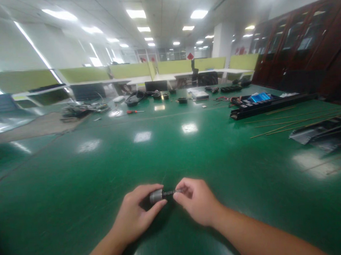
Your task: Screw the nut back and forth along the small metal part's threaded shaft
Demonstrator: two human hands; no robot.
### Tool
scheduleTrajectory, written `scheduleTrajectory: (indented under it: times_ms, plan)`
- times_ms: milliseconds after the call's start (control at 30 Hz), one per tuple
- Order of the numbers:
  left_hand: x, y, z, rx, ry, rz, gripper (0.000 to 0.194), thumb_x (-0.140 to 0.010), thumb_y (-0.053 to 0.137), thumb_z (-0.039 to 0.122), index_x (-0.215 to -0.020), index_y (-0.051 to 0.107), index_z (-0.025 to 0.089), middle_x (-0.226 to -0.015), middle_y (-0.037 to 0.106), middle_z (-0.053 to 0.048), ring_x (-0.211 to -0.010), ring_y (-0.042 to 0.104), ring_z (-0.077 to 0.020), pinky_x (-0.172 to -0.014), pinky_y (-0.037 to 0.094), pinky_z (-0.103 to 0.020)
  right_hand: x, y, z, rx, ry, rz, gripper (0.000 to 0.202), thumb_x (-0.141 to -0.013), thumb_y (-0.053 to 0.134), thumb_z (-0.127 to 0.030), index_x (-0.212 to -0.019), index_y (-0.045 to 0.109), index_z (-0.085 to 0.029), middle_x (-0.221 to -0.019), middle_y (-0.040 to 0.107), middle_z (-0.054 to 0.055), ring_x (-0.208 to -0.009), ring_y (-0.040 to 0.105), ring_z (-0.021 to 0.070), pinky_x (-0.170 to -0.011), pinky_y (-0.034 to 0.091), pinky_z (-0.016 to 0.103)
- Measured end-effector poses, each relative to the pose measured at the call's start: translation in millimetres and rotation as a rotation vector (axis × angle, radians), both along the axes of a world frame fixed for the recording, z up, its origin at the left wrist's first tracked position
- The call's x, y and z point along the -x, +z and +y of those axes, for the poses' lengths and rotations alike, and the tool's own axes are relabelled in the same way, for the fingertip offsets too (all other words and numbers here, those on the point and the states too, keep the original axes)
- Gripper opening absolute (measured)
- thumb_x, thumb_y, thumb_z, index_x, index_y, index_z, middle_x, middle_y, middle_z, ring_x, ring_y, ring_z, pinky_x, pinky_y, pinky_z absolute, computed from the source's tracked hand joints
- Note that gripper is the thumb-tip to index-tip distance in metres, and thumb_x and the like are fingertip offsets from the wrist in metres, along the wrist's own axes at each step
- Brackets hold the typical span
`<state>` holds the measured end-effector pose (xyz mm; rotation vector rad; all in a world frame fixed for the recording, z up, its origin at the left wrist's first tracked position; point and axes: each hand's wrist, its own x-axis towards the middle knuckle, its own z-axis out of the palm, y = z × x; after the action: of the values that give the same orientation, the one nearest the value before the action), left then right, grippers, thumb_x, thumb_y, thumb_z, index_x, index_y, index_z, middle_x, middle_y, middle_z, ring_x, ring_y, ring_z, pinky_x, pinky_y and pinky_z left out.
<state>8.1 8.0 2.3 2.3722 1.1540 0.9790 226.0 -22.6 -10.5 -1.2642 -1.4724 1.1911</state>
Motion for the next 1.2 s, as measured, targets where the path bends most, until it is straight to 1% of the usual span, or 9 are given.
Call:
scheduleTrajectory:
  times_ms: [333,467,700,1067,1200]
  plan:
    - [1.8,3.6,-0.9,-0.02,0.009,0.002,0.025,-0.081,0.072,0.034,-0.104,0.073,0.024,-0.095,0.076,-0.005,-0.083,0.071,-0.0229,-0.074,0.056,-0.033,0.8,0.4,0.0,-0.008,-0.005,-0.002,0.009,-0.084,0.064,-0.026,-0.085,0.063,-0.017,-0.064,0.059,-0.003,-0.057,0.056,0.013,-0.057,0.042,0.023]
    - [2.3,5.3,-1.0,-0.016,0.006,0.003,0.025,-0.082,0.071,0.035,-0.104,0.073,0.024,-0.095,0.076,-0.006,-0.083,0.071,-0.0234,-0.075,0.055,-0.034,0.7,1.9,-0.6,-0.012,-0.011,-0.004,0.009,-0.084,0.064,-0.026,-0.084,0.063,-0.017,-0.063,0.059,-0.003,-0.057,0.056,0.0129,-0.057,0.042,0.023]
    - [4.3,3.6,1.4,0.009,0.018,0.008,0.024,-0.082,0.072,0.036,-0.104,0.072,0.025,-0.097,0.076,-0.004,-0.085,0.071,-0.0239,-0.077,0.055,-0.035,1.5,1.9,-1.1,0.014,-0.015,0.031,0.011,-0.084,0.064,-0.028,-0.084,0.063,-0.017,-0.065,0.061,-0.002,-0.056,0.057,0.013,-0.056,0.043,0.023]
    - [4.5,3.7,1.7,0.019,0.033,0.012,0.025,-0.081,0.071,0.037,-0.103,0.074,0.024,-0.097,0.077,-0.005,-0.086,0.072,-0.0248,-0.078,0.056,-0.036,1.4,-1.1,0.9,0.025,-0.014,0.055,0.012,-0.083,0.064,-0.029,-0.084,0.062,-0.017,-0.063,0.061,-0.003,-0.054,0.057,0.0125,-0.055,0.043,0.023]
    - [5.5,2.8,3.0,0.051,0.034,0.008,0.026,-0.082,0.071,0.038,-0.103,0.074,0.023,-0.099,0.077,-0.006,-0.088,0.072,-0.0251,-0.08,0.057,-0.036,0.6,-1.3,1.4,0.019,-0.017,0.057,0.013,-0.084,0.065,-0.03,-0.084,0.062,-0.017,-0.064,0.061,-0.002,-0.055,0.058,0.0124,-0.056,0.044,0.023]
